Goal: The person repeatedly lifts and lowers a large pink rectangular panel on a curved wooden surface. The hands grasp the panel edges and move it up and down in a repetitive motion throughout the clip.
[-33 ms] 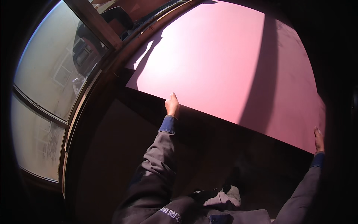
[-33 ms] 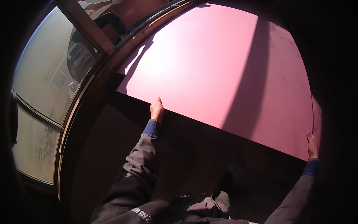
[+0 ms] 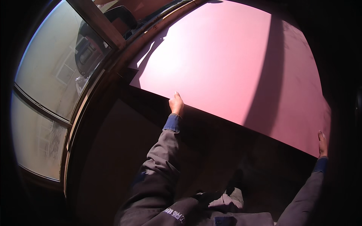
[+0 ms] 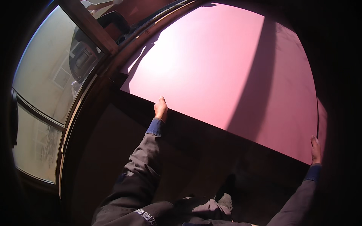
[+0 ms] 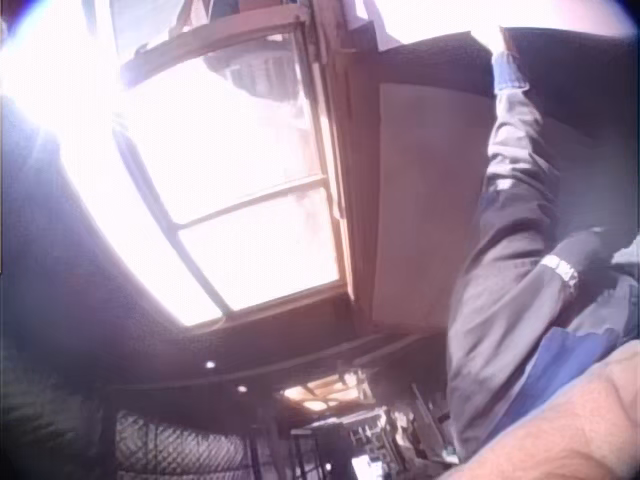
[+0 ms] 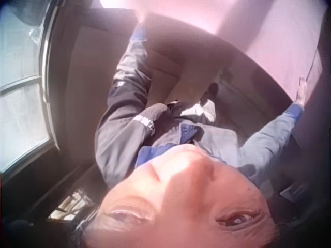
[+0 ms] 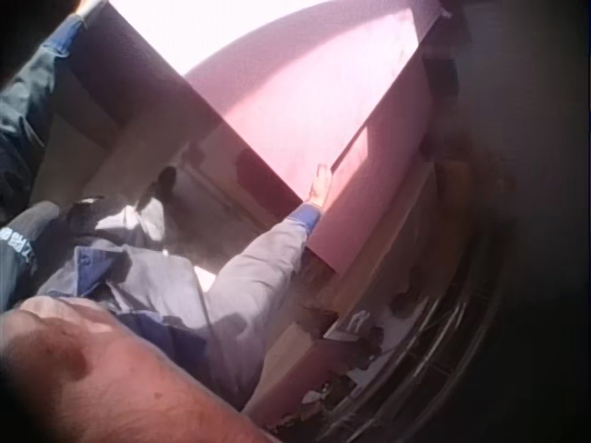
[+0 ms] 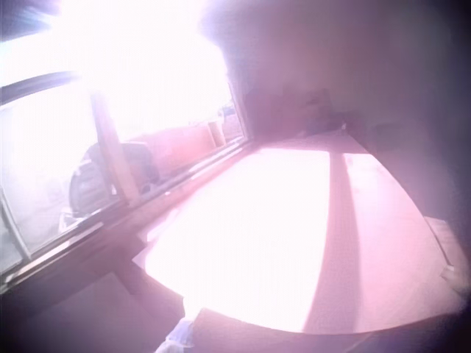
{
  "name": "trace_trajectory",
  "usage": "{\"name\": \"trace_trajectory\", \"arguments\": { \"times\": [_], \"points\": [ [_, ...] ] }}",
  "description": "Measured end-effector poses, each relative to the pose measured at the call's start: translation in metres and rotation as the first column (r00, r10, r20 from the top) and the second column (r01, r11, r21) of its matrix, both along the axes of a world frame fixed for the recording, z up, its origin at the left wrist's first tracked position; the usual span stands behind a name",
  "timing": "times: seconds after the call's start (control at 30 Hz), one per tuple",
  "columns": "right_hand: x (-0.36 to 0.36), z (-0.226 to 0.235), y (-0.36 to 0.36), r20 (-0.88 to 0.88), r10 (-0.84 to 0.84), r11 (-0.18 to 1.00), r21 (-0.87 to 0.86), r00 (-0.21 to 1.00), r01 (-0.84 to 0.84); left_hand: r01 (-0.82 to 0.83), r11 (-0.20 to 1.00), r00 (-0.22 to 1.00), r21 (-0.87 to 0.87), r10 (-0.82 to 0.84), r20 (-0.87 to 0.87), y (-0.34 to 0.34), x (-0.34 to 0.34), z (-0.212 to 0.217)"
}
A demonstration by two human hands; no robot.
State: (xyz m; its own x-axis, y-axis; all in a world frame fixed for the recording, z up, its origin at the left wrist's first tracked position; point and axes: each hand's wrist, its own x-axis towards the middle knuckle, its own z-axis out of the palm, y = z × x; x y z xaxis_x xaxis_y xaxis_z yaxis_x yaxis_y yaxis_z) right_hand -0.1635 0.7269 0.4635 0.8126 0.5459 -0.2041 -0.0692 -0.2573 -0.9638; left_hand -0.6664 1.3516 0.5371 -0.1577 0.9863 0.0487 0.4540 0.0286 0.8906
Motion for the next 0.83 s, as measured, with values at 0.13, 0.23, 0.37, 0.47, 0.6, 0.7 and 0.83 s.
{"name": "trace_trajectory", "arguments": {
  "times": [0.13,0.23,0.37,0.47,0.6,0.7,0.83],
  "points": [
    [0.0,0.001,0.011,-0.022,0.01,1.0,0.028,1.0,-0.01,-0.132,0.988,0.984,-0.08,0.121,-0.134,0.027,0.042,0.003],
    [0.012,0.024,0.059,-0.029,-0.009,0.998,0.067,1.0,0.011,-0.161,0.985,0.976,-0.064,0.149,-0.157,0.065,0.041,0.018],
    [0.019,0.032,0.072,0.0,0.039,0.997,0.072,0.999,-0.039,-0.095,0.995,0.978,-0.028,0.088,-0.188,0.086,0.065,0.027],
    [0.003,0.06,0.106,0.04,0.031,0.999,0.022,0.999,-0.032,-0.15,0.988,0.958,-0.031,0.138,-0.253,0.111,0.061,0.029],
    [-0.016,0.129,0.168,0.16,-0.047,0.995,-0.077,0.986,0.06,-0.204,0.977,0.957,-0.062,0.185,-0.223,0.163,0.058,0.069],
    [-0.04,0.156,0.219,0.268,-0.021,0.974,-0.212,0.963,0.081,-0.28,0.952,0.955,-0.12,0.264,-0.134,0.198,0.051,0.093],
    [-0.037,0.129,0.291,0.336,-0.024,0.984,-0.156,0.941,0.08,-0.382,0.913,0.917,-0.144,0.355,-0.18,0.252,0.053,0.079]
  ]
}}
